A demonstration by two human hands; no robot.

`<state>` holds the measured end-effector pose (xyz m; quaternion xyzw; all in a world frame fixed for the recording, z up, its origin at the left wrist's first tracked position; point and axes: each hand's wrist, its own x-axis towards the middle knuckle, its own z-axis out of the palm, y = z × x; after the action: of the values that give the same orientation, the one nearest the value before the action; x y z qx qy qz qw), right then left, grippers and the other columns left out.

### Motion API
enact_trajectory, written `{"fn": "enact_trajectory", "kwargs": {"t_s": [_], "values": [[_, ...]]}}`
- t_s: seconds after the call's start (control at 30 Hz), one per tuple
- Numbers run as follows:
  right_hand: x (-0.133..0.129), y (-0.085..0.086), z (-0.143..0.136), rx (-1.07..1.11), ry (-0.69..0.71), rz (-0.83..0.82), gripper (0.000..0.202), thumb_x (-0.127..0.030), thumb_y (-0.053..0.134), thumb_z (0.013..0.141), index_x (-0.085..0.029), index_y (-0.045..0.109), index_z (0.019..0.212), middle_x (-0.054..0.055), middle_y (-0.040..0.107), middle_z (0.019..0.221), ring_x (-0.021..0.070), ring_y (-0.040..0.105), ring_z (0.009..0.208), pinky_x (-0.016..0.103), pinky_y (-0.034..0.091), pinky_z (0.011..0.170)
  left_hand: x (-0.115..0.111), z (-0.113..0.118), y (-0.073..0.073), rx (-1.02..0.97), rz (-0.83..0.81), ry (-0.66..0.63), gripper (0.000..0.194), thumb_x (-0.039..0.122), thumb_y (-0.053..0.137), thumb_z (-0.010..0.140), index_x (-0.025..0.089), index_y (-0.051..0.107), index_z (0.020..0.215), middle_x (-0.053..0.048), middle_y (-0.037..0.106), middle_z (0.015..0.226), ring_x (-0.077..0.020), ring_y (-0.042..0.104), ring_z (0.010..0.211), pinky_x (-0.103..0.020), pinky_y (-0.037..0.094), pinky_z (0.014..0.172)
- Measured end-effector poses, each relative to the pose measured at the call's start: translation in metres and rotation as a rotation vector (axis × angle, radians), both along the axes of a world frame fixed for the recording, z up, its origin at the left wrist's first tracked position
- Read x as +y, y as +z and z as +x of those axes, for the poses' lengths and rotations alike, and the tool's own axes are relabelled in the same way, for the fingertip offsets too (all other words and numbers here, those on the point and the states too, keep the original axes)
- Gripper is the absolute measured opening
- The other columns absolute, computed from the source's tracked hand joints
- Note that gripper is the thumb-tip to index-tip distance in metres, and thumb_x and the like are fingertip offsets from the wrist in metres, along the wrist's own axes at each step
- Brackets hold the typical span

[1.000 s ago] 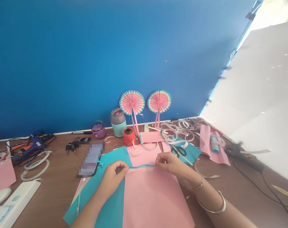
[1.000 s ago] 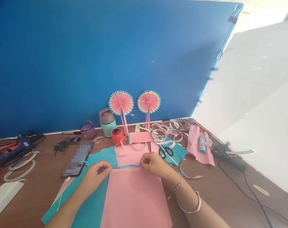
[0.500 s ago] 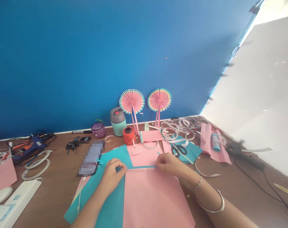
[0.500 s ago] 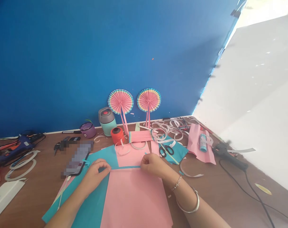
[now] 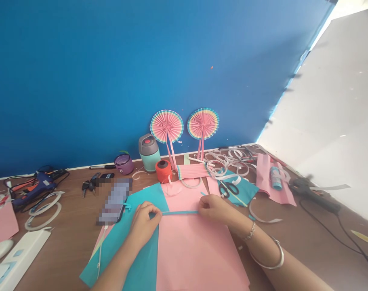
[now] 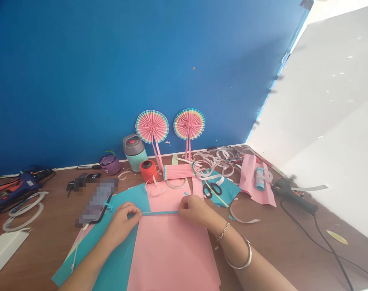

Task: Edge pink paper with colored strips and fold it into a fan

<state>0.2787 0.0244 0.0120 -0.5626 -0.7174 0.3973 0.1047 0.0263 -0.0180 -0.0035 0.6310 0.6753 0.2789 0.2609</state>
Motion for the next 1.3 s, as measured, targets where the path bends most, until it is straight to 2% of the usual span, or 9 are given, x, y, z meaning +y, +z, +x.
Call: {"fn": "enact_trajectory", "kwargs": {"t_s": [0.5, 0.93, 1.3], "values": [[-0.003, 0.009, -0.008, -0.071, -0.028, -0.015, 0.007, -0.010, 0.050, 0.062, -0.016, 0.052, 0.060, 0.000, 0.059, 0.064, 0.0102, 0.047, 0.058, 0.019, 0.030, 0.048, 0.001, 0.003, 0.000, 0.098, -0.026, 0.022, 0.015, 0.023, 0.050, 0.071, 0.022, 0.058, 0.058, -0.004, 0.065, 0.082, -0.0236, 0.057, 0.088, -0.036, 0.043, 0.081], [0.000, -0.001, -0.006, -0.056, -0.037, -0.015, 0.005, -0.012, 0.052, 0.062, -0.016, 0.055, 0.061, 0.001, 0.061, 0.067, 0.0115, 0.051, 0.060, 0.020, 0.033, 0.050, 0.002, 0.003, -0.005, 0.154, -0.018, 0.013, 0.015, 0.019, 0.050, 0.071, 0.022, 0.056, 0.058, -0.003, 0.063, 0.078, -0.0233, 0.056, 0.083, -0.036, 0.043, 0.079], [0.000, 0.001, -0.007, -0.064, -0.050, -0.008, 0.007, -0.011, 0.052, 0.063, -0.016, 0.057, 0.061, 0.002, 0.064, 0.068, 0.0127, 0.054, 0.062, 0.020, 0.034, 0.050, 0.001, 0.004, -0.007, 0.198, 0.006, 0.021, 0.015, 0.019, 0.049, 0.070, 0.022, 0.057, 0.058, -0.002, 0.062, 0.076, -0.0225, 0.056, 0.080, -0.034, 0.044, 0.076]]}}
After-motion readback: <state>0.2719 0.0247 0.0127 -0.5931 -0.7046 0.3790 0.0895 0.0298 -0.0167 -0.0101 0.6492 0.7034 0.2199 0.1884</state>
